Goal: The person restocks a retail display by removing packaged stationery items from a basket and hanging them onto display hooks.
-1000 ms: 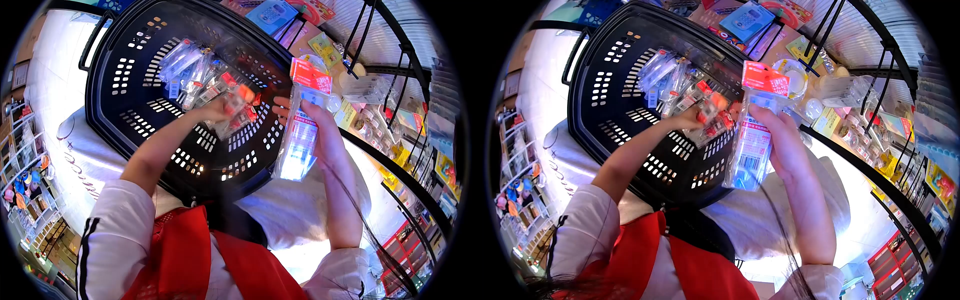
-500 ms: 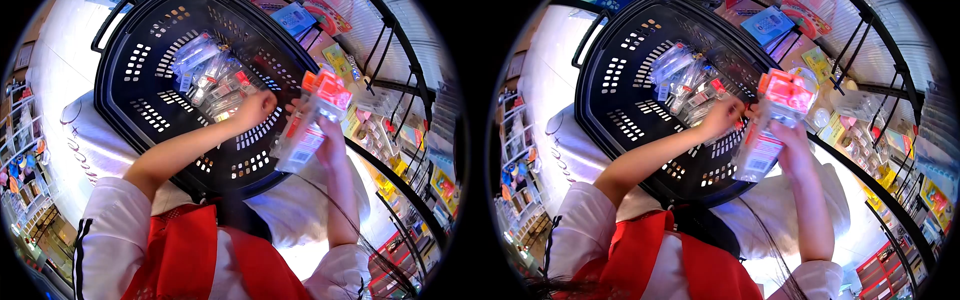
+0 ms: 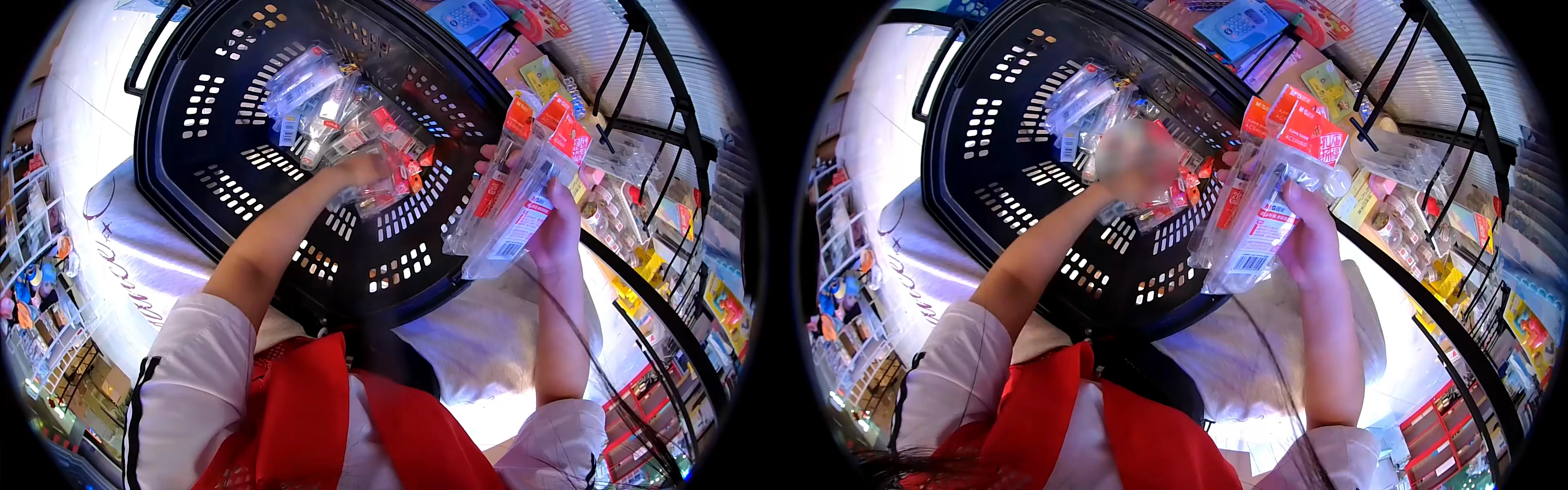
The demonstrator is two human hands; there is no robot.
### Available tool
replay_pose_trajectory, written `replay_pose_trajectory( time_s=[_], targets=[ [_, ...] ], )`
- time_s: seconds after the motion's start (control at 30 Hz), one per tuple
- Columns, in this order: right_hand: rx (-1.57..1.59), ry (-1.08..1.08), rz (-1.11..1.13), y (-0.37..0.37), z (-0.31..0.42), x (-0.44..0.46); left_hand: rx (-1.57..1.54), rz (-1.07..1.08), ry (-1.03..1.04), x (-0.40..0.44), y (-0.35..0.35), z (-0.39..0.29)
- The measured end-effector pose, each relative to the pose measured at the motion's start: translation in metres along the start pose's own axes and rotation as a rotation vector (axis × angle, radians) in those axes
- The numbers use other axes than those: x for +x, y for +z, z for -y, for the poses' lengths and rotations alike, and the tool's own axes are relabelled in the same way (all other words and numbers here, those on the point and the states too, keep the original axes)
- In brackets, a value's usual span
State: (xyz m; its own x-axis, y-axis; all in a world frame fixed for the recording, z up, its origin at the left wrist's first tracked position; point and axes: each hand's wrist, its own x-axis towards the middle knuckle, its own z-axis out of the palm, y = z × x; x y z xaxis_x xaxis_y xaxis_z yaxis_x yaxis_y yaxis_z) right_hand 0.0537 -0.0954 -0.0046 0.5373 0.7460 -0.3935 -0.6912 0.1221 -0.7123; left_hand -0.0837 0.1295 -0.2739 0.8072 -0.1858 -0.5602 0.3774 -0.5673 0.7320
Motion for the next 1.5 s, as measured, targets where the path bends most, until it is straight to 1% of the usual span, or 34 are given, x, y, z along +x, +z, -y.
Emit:
replay_pose_trajectory(
  time_s=[0.03, 0.1, 0.17, 0.2, 0.3, 0.4, 0.5, 0.53, 0.6, 0.67, 0.73, 0.77, 0.83, 0.87, 0.93, 0.97, 1.03, 1.07, 1.13, 1.17, 1.2, 1.23, 1.3, 1.33, 1.4, 1.43, 1.47, 1.5],
  targets=[
    [0.0, -0.001, 0.009, -0.001, -0.001, 0.0, 0.186, -0.134, 0.058, 0.013, 0.013, 0.041],
    [-0.008, -0.008, 0.017, -0.002, -0.001, 0.002, 0.474, -0.314, 0.147, 0.011, 0.013, 0.044],
    [-0.021, -0.01, 0.016, -0.002, -0.002, 0.002, 0.671, -0.404, 0.2, -0.022, -0.013, -0.042],
    [-0.018, -0.011, 0.015, -0.002, -0.002, 0.002, 0.64, -0.149, 0.109, -0.027, -0.024, -0.084],
    [0.009, -0.002, 0.013, -0.003, 0.0, 0.001, 0.726, -0.27, 0.633, 0.024, 0.062, -0.021],
    [0.058, 0.007, 0.021, -0.005, 0.002, 0.003, 0.862, -0.104, 0.248, 0.042, 0.08, -0.037],
    [0.056, 0.022, 0.013, -0.003, 0.002, 0.003, 1.051, 0.201, 0.211, 0.039, 0.051, -0.065],
    [0.083, 0.033, 0.013, -0.003, 0.002, 0.003, 1.009, 0.233, 0.278, 0.047, 0.056, -0.055],
    [0.039, 0.05, 0.065, -0.01, 0.003, 0.004, 0.696, 0.082, 0.696, 0.041, 0.034, -0.043],
    [0.032, 0.058, 0.076, -0.011, 0.003, 0.005, 0.708, 0.05, 0.786, 0.018, 0.0, -0.075],
    [0.061, 0.062, 0.047, -0.003, 0.004, 0.005, 0.397, 0.145, 0.618, -0.022, -0.049, -0.136],
    [0.019, 0.092, 0.07, -0.006, 0.003, 0.004, 0.247, 0.186, 0.531, -0.035, -0.071, -0.157],
    [-0.069, 0.149, 0.115, -0.016, -0.001, -0.003, 0.108, 0.058, 0.453, -0.042, -0.095, -0.181],
    [-0.077, 0.137, 0.101, -0.012, -0.002, -0.003, 0.036, -0.006, 0.414, -0.045, -0.106, -0.193],
    [-0.073, 0.105, 0.079, -0.004, -0.003, -0.003, 0.112, -0.229, 0.477, -0.057, -0.137, -0.221],
    [-0.051, 0.088, 0.105, -0.005, -0.004, -0.003, 0.147, -0.34, 0.505, -0.062, -0.147, -0.23],
    [-0.006, 0.057, 0.157, -0.007, -0.007, -0.004, 0.22, -0.365, 0.462, -0.065, -0.156, -0.239],
    [0.023, 0.022, 0.228, -0.008, -0.01, -0.004, 0.256, -0.379, 0.437, -0.065, -0.157, -0.242],
    [0.076, 0.068, 0.274, -0.005, -0.009, -0.008, 0.148, -0.486, 0.566, -0.062, -0.147, -0.248],
    [0.066, 0.056, 0.213, -0.004, -0.008, -0.012, 0.095, -0.537, 0.629, -0.06, -0.142, -0.252],
    [0.058, 0.044, 0.151, -0.002, -0.008, -0.016, -0.021, -0.548, 0.631, -0.062, -0.144, -0.26],
    [0.051, 0.033, 0.087, -0.003, -0.008, -0.02, -0.508, -0.422, 0.553, -0.061, -0.142, -0.258],
    [0.057, -0.186, 0.117, -0.005, -0.002, -0.019, -1.451, -0.109, 0.333, -0.055, -0.135, -0.251],
    [0.147, -0.231, 0.122, -0.002, 0.002, -0.017, -1.401, -0.109, 0.322, -0.05, -0.125, -0.236],
    [0.245, -0.321, 0.13, 0.003, 0.011, -0.015, -0.72, -0.108, 0.313, -0.017, -0.091, -0.172],
    [0.254, -0.366, 0.136, 0.007, 0.014, -0.014, -0.207, -0.235, 0.332, -0.002, -0.072, -0.141],
    [0.241, -0.361, 0.12, 0.005, 0.014, -0.015, 0.152, -0.218, 0.372, 0.005, -0.059, -0.123],
    [0.227, -0.356, 0.104, 0.002, 0.013, -0.016, 0.343, -0.354, 0.49, 0.016, -0.043, -0.102]
  ],
)
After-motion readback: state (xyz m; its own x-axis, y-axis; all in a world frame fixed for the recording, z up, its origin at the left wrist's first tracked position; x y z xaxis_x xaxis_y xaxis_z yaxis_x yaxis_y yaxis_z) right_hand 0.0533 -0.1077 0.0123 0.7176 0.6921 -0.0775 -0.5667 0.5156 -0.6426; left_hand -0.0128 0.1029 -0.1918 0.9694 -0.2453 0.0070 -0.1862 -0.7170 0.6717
